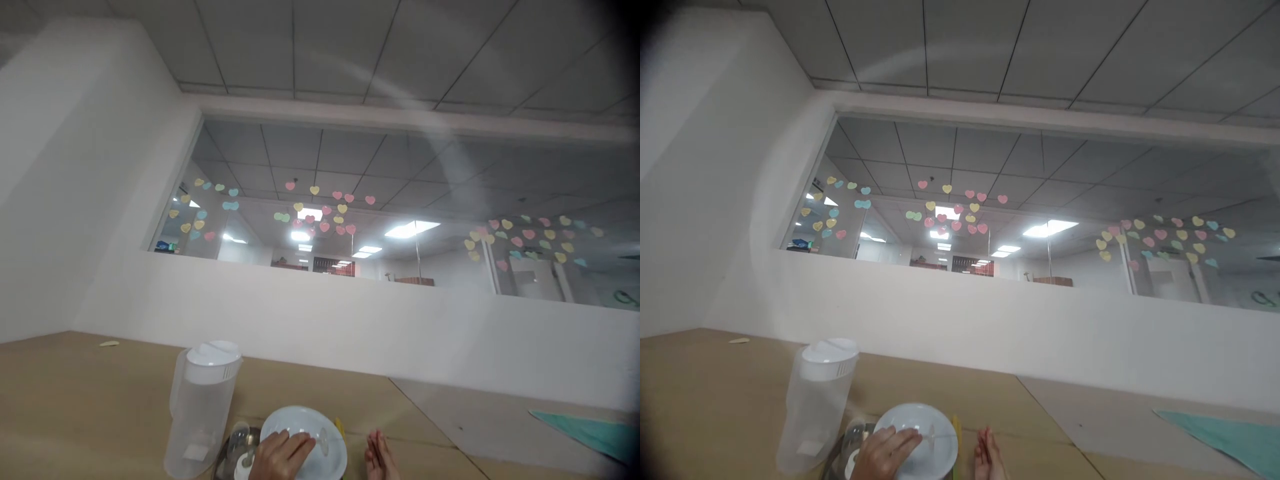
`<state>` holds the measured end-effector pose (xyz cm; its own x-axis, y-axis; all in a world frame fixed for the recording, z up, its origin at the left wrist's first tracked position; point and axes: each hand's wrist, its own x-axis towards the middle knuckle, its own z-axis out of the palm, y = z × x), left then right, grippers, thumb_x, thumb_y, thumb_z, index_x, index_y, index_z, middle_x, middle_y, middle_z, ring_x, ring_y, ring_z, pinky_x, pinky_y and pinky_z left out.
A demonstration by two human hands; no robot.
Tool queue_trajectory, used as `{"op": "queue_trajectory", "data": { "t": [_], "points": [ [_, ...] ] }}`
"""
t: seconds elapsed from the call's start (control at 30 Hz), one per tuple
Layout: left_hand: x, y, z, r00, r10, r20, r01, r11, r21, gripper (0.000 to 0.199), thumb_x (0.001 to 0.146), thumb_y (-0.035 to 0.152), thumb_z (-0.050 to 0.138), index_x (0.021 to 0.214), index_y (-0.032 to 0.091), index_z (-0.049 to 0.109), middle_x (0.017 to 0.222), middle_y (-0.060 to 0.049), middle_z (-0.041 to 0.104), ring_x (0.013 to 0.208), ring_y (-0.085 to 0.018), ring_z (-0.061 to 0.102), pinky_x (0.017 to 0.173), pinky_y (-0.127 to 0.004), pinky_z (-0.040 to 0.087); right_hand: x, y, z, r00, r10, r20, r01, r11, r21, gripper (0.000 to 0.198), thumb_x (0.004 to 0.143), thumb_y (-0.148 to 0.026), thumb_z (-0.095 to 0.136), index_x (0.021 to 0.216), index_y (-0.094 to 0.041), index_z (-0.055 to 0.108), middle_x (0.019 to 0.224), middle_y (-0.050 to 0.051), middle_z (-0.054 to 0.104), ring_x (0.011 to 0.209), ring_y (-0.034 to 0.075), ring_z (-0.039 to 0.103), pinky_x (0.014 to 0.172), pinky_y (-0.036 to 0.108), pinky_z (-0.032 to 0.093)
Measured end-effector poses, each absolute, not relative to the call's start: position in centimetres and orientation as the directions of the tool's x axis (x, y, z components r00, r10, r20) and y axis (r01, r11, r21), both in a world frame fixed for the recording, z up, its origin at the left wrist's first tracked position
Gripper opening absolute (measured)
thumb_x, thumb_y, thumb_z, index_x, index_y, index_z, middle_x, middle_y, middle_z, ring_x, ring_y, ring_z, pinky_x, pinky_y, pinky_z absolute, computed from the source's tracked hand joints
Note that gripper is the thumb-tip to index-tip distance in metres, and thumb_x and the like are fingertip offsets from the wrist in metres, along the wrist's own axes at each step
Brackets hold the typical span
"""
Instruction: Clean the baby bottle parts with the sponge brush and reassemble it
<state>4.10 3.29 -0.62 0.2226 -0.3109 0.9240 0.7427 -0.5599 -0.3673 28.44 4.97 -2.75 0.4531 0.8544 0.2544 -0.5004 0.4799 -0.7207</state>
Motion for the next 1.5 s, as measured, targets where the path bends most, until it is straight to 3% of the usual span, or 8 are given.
{"op": "queue_trajectory", "data": {
  "t": [0.1,0.2,0.3,0.43,0.83,0.97,1.23,1.5],
  "points": [
    [3.1,2.2,-0.8,0.342,-0.110,0.933,0.727,-0.598,-0.337,0.037,0.095,0.012,0.031,0.104,0.024,0.065,0.089,-0.001,0.073,0.070,-0.012,0.063,0.067,-0.023,0.047,26.9,3.4,-1.7,0.494,0.846,0.202,-0.552,0.485,-0.678,0.036,0.046,-0.038,0.084,0.068,-0.020,0.062,0.065,-0.002,0.065,0.061,0.012,0.060,0.053,0.020,0.050],
    [2.2,1.7,-0.6,0.371,0.023,0.928,0.732,-0.623,-0.277,0.034,0.092,0.009,0.037,0.107,0.022,0.065,0.098,-0.002,0.072,0.074,-0.014,0.064,0.069,-0.026,0.048,26.4,2.7,-1.2,0.538,0.825,0.171,-0.590,0.514,-0.622,0.033,0.052,-0.034,0.083,0.068,-0.018,0.059,0.064,-0.005,0.061,0.050,0.005,0.051,0.044,0.015,0.044],
    [1.6,1.8,-0.4,0.273,0.186,0.944,0.757,-0.646,-0.092,0.034,0.090,0.007,0.041,0.108,0.022,0.065,0.101,-0.003,0.071,0.083,-0.016,0.064,0.076,-0.028,0.049,27.0,2.6,-1.2,0.601,0.789,0.128,-0.588,0.545,-0.598,0.030,0.060,-0.033,0.080,0.068,-0.019,0.055,0.062,-0.007,0.058,0.046,0.002,0.046,0.041,0.010,0.040],
    [1.3,2.1,-0.3,0.133,0.351,0.927,0.777,-0.617,0.122,0.033,0.088,0.009,0.047,0.111,0.024,0.065,0.102,-0.003,0.070,0.089,-0.018,0.062,0.077,-0.030,0.049,27.3,3.0,-1.6,0.611,0.786,0.096,-0.577,0.525,-0.625,0.025,0.066,-0.029,0.077,0.070,-0.018,0.055,0.062,-0.007,0.058,0.051,0.003,0.053,0.048,0.010,0.046],
    [2.1,2.4,0.6,0.023,0.538,0.843,0.517,-0.728,0.450,0.019,0.089,0.017,0.051,0.090,0.021,0.070,0.095,-0.003,0.071,0.091,-0.018,0.059,0.083,-0.034,0.046,25.6,3.7,-1.6,0.572,0.819,0.048,-0.616,0.467,-0.634,0.021,0.062,-0.014,0.077,0.075,-0.016,0.060,0.067,-0.005,0.064,0.065,0.005,0.061,0.063,0.010,0.052],
    [2.3,2.9,0.1,0.046,0.554,0.831,0.424,-0.764,0.486,0.019,0.088,0.013,0.051,0.086,0.019,0.069,0.095,-0.004,0.071,0.092,-0.017,0.062,0.086,-0.033,0.048,25.4,3.8,-1.4,0.569,0.821,0.050,-0.609,0.461,-0.645,0.021,0.061,-0.013,0.077,0.073,-0.016,0.060,0.068,-0.005,0.064,0.067,0.005,0.061,0.068,0.010,0.053],
    [2.3,3.0,-0.7,0.207,0.706,0.677,0.622,-0.629,0.467,0.026,0.083,0.002,0.050,0.092,0.016,0.070,0.101,-0.005,0.071,0.097,-0.017,0.064,0.092,-0.032,0.048,23.3,3.7,-0.7,0.483,0.865,0.134,-0.558,0.422,-0.715,0.023,0.055,-0.014,0.081,0.070,-0.013,0.065,0.075,0.001,0.069,0.076,0.011,0.065,0.077,0.018,0.054],
    [1.8,3.3,-0.3,0.165,0.800,0.577,0.703,-0.506,0.499,0.027,0.080,0.004,0.053,0.087,0.019,0.075,0.100,-0.006,0.072,0.099,-0.021,0.063,0.094,-0.034,0.046,21.7,3.4,-0.3,0.450,0.859,0.243,-0.409,0.441,-0.799,0.032,0.041,-0.025,0.084,0.068,-0.015,0.070,0.076,0.004,0.072,0.073,0.017,0.067,0.071,0.024,0.055]
  ]
}}
